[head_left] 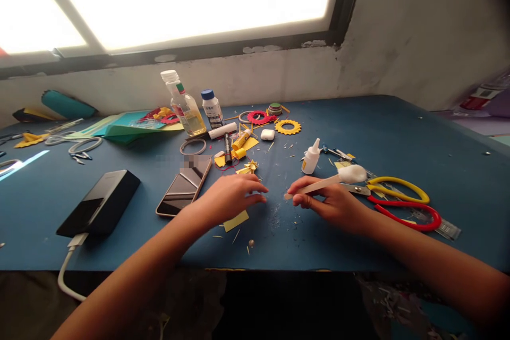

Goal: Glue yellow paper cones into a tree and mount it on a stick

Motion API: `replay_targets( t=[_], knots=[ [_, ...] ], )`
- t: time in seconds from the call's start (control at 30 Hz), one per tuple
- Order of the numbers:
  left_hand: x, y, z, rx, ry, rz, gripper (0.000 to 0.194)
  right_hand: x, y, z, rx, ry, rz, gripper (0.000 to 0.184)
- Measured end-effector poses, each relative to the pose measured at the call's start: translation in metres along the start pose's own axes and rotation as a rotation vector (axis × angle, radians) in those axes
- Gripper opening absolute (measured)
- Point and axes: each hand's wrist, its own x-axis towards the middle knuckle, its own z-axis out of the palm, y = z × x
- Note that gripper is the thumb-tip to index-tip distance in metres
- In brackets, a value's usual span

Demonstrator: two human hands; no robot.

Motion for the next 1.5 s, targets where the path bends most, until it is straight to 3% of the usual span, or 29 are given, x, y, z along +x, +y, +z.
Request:
replay_targets(
  t=[0.1, 0.2, 0.57, 0.7, 0.8, 0.9, 1.07, 1.17, 1.27, 1.5],
  knots=[
    [0.002, 0.0, 0.019, 0.286, 0.027, 0.145, 0.023, 0.0, 0.001, 0.0, -0.003, -0.004, -0.029, 0.022],
    [0.0, -0.004, 0.027, 0.397, 0.071, 0.252, 0.026, 0.0, 0.002, -0.001, -0.011, 0.012, -0.046, 0.023],
    [-0.027, -0.009, 0.018, 0.362, 0.023, 0.281, 0.032, 0.0, 0.004, 0.0, -0.005, 0.006, -0.026, 0.025],
    [-0.033, -0.012, 0.007, 0.287, 0.069, 0.274, 0.025, 0.0, 0.004, 0.0, 0.001, -0.001, -0.026, 0.025],
    [-0.036, -0.016, -0.003, 0.095, 0.184, 0.177, 0.023, 0.0, 0.004, 0.001, 0.011, -0.003, -0.022, 0.026],
    [-0.035, -0.016, -0.012, -0.239, 0.279, 0.007, 0.024, 0.0, 0.005, 0.001, 0.013, -0.011, -0.017, 0.03],
    [-0.025, -0.006, -0.014, -0.839, 0.276, -0.252, 0.027, 0.001, 0.008, 0.001, -0.01, -0.038, 0.017, 0.033],
    [-0.016, 0.002, -0.013, -1.157, 0.261, -0.256, 0.031, 0.004, 0.006, -0.001, -0.075, -0.067, 0.057, 0.035],
    [-0.009, 0.01, -0.013, -1.356, 0.22, -0.23, 0.031, 0.008, 0.001, -0.005, -0.165, -0.174, 0.16, 0.041],
    [-0.002, 0.013, -0.01, -1.53, 0.131, -0.105, 0.027, 0.016, 0.0, -0.011, -0.301, -0.347, 0.359, 0.049]
  ],
)
